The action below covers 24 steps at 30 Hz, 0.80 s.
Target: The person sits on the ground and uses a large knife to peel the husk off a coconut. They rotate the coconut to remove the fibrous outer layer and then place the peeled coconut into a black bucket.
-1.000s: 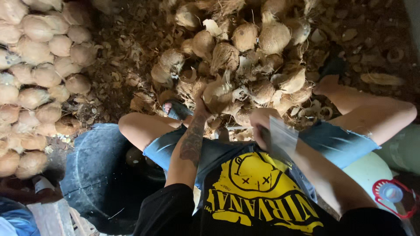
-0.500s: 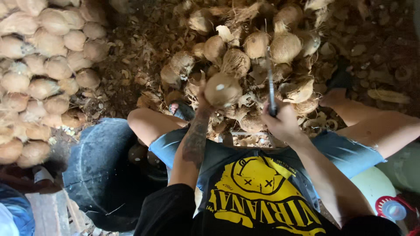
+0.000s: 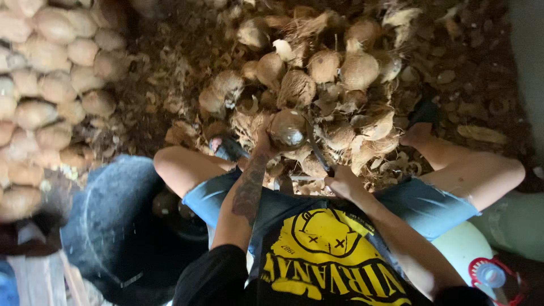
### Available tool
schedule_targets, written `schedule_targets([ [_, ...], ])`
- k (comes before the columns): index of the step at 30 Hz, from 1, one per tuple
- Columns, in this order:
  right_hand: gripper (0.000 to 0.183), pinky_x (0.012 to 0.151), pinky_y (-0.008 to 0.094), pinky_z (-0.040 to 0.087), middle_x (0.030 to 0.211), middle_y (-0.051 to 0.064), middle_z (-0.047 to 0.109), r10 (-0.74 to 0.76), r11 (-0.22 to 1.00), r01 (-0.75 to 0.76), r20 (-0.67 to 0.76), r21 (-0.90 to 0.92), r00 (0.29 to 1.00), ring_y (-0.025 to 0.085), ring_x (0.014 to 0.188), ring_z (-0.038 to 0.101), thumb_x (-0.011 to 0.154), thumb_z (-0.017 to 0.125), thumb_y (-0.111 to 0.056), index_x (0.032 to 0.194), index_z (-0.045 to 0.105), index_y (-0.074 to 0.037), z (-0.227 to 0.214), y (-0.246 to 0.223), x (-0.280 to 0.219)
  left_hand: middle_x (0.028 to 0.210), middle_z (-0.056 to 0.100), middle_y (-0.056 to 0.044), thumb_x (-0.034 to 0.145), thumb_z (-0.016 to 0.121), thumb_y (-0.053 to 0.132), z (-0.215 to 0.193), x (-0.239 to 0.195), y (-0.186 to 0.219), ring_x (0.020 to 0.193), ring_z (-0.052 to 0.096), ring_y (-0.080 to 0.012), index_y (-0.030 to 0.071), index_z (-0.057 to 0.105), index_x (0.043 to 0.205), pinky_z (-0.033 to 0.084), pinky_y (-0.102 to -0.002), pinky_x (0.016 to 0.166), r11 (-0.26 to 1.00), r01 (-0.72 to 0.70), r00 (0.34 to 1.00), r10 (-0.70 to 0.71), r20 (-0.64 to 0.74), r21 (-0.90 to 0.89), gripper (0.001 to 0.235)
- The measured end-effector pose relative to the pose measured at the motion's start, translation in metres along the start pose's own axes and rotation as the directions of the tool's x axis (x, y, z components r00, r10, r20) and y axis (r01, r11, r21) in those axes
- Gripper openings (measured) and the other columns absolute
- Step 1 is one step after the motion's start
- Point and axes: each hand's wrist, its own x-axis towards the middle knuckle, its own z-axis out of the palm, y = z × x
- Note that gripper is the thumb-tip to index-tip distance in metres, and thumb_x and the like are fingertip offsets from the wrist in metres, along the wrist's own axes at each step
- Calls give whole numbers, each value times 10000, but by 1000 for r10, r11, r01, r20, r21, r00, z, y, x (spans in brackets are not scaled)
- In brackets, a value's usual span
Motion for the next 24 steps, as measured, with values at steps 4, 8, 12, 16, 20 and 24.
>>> schedule_targets([
  [4, 357, 799, 558, 525, 845, 241, 768, 43, 984, -39, 22, -177, 999, 462, 988, 760, 823, 634, -284, 970, 753, 19, -5, -16, -16, 1305, 726, -205, 829, 810, 587, -7, 14, 4, 1187, 689, -454, 126, 740, 1309, 539, -619, 1045, 992, -92, 996, 91, -16, -89, 670],
  [8, 189, 642, 451, 514, 578, 145, 626, 5, 984, 7, -65, 180, 998, 353, 633, 726, 698, 673, -233, 757, 684, -54, 15, -29, 2, 1322, 724, -220, 801, 848, 576, 2, 13, -3, 1180, 698, -457, 90, 748, 1286, 540, -585, 1070, 969, -127, 988, 143, 63, -213, 694],
  [12, 108, 492, 402, 492, 488, 112, 590, 74, 887, -62, -8, 457, 997, 278, 411, 646, 725, 676, -164, 691, 641, -68, 21, -64, -5, 1337, 721, -206, 769, 865, 588, -9, 20, 1, 1200, 691, -451, 111, 758, 1290, 509, -593, 1106, 952, -182, 978, 200, 51, -247, 714],
  [16, 279, 445, 345, 458, 397, 161, 566, -141, 793, 125, -19, 596, 990, 266, 351, 597, 865, 685, -133, 612, 608, -44, -28, -110, -72, 1226, 772, -186, 792, 826, 534, -25, 18, 11, 1113, 735, -433, 105, 795, 1198, 562, -590, 1038, 904, -231, 967, 254, 15, -358, 592],
  [20, 147, 469, 299, 505, 610, 105, 675, -639, 593, 709, -313, 381, 703, 193, 470, 648, 940, 675, -14, 804, 659, -69, -58, -98, -87, 1265, 739, -206, 801, 786, 670, 27, -29, 14, 1160, 704, -458, 94, 747, 1257, 551, -627, 1049, 839, -238, 937, 331, 112, -489, 736],
  [24, 280, 525, 256, 480, 583, 100, 683, -726, 446, 843, -430, 300, 537, 188, 432, 620, 747, 558, 201, 673, 659, -49, -84, -126, -112, 1263, 752, -213, 851, 821, 565, -2, -12, 15, 1101, 746, -434, 66, 779, 1253, 629, -546, 969, 855, -187, 939, 300, 167, -485, 642],
])
